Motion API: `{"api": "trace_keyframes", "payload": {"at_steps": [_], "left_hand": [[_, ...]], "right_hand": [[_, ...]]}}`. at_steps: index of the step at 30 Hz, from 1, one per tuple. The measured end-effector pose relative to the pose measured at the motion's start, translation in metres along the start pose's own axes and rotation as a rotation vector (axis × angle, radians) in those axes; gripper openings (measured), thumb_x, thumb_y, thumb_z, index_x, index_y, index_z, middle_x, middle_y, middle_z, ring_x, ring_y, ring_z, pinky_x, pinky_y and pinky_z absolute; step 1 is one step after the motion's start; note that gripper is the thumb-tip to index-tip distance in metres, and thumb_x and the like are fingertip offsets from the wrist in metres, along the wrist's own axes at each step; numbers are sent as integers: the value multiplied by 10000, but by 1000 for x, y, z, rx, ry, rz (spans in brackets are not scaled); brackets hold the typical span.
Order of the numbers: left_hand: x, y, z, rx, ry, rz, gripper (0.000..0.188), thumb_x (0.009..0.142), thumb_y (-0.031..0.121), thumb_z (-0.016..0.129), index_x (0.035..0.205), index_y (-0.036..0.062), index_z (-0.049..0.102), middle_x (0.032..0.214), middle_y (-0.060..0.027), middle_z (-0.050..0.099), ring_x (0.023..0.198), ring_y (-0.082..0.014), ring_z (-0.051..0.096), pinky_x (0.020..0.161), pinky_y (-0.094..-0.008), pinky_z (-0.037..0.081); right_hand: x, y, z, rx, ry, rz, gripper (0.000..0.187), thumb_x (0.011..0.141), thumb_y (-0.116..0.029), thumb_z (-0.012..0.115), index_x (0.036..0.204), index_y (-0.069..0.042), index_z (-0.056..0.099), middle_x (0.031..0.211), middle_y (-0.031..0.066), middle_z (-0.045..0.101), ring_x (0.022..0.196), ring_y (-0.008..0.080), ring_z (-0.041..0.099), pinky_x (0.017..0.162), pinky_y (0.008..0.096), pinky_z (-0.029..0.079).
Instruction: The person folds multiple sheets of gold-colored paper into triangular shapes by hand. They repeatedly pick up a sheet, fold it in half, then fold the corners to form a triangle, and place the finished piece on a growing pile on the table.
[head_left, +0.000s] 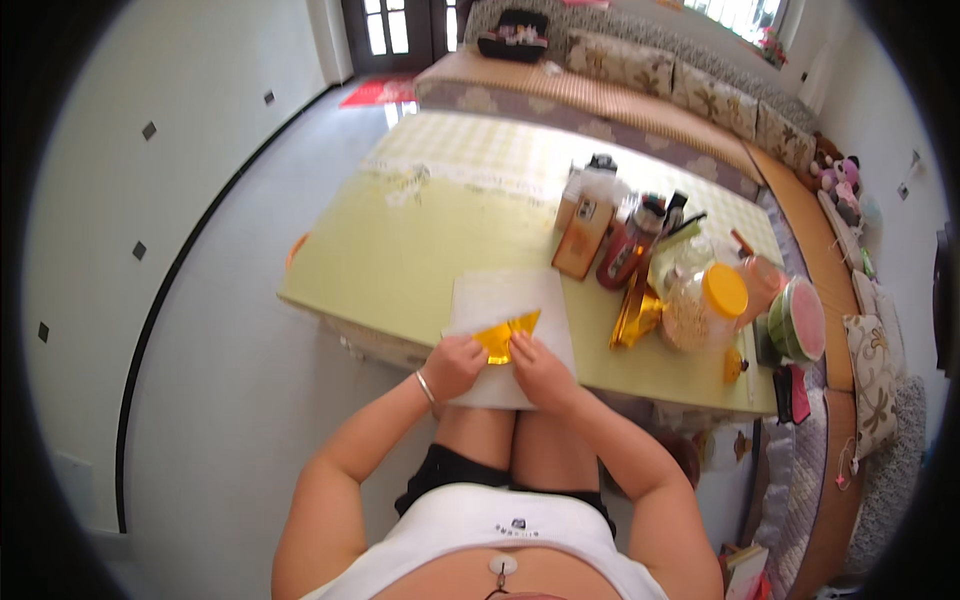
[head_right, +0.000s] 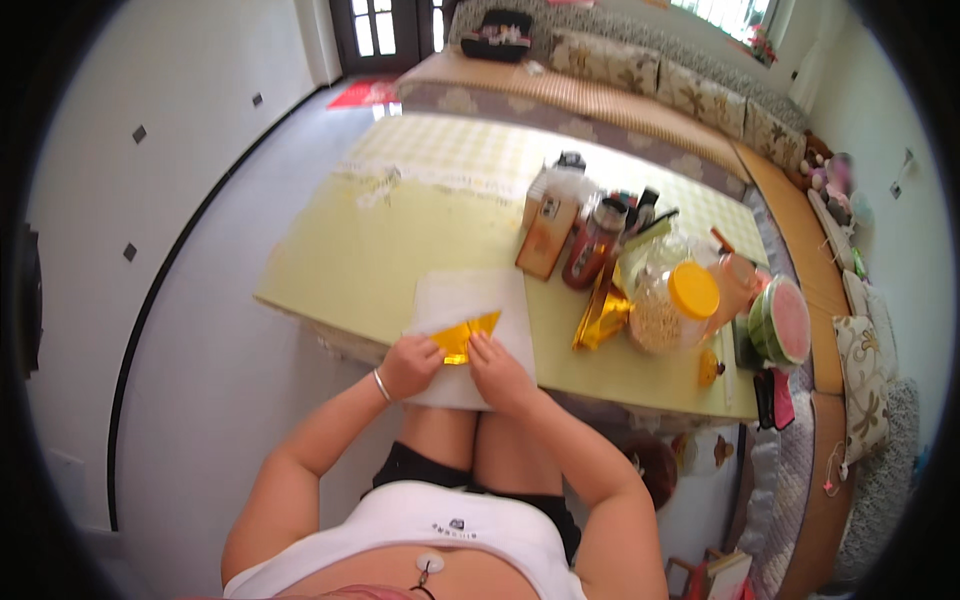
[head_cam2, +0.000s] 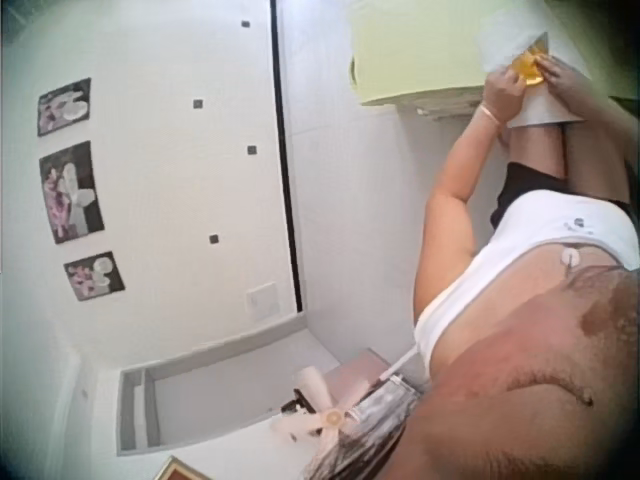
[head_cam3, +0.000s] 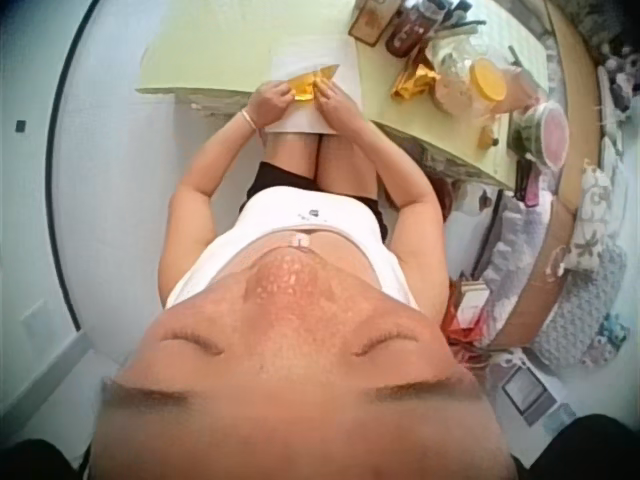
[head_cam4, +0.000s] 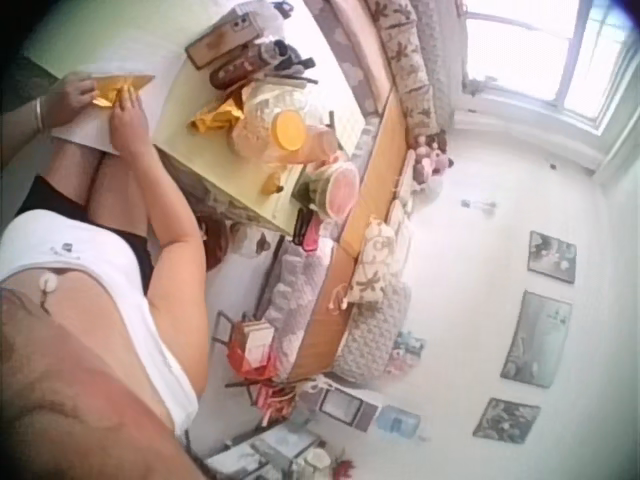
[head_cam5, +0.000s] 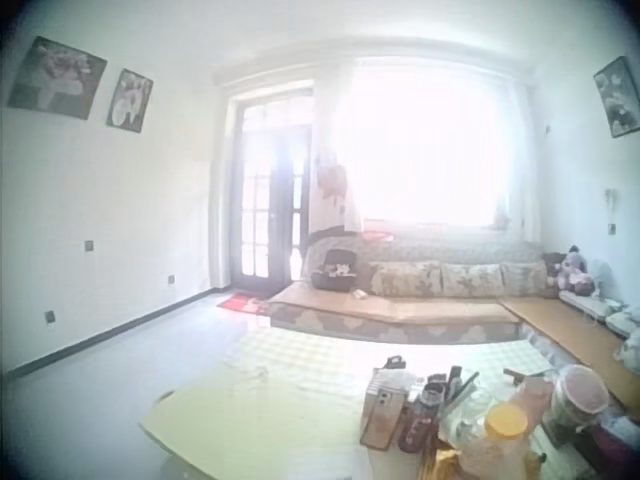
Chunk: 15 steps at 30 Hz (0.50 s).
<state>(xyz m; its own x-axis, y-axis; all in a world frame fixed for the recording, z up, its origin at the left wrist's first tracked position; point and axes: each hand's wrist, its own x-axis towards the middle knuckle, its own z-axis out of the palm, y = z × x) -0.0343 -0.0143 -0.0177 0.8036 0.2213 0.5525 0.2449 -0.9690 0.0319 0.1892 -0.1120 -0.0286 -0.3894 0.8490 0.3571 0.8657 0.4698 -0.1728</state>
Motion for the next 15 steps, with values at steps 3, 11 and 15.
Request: {"api": "trace_keyframes", "payload": {"at_steps": [3,11,15], "left_hand": [[-4,20,2,-104,94,-160,175,736,72,691,908,50,671,800,-82,624,725,-270,612,639,-392,478],[-18,7,-10,-285,292,-514,124,694,113,785,777,78,700,907,-48,669,986,-286,598,894,-419,448],[-19,9,-8,-257,333,-664,130,711,118,794,746,68,678,917,-69,652,996,-293,578,890,-418,443]], "right_hand": [[13,-31,-16,244,127,210,476,791,-182,765,1214,-41,601,1356,253,544,1293,438,501,1092,546,382],[23,-38,9,205,359,369,196,791,-190,773,821,-45,646,1284,189,611,1200,400,570,1013,506,455],[33,-43,2,253,347,490,179,775,-164,768,767,-40,639,1255,172,628,1144,368,577,975,446,475]]}}
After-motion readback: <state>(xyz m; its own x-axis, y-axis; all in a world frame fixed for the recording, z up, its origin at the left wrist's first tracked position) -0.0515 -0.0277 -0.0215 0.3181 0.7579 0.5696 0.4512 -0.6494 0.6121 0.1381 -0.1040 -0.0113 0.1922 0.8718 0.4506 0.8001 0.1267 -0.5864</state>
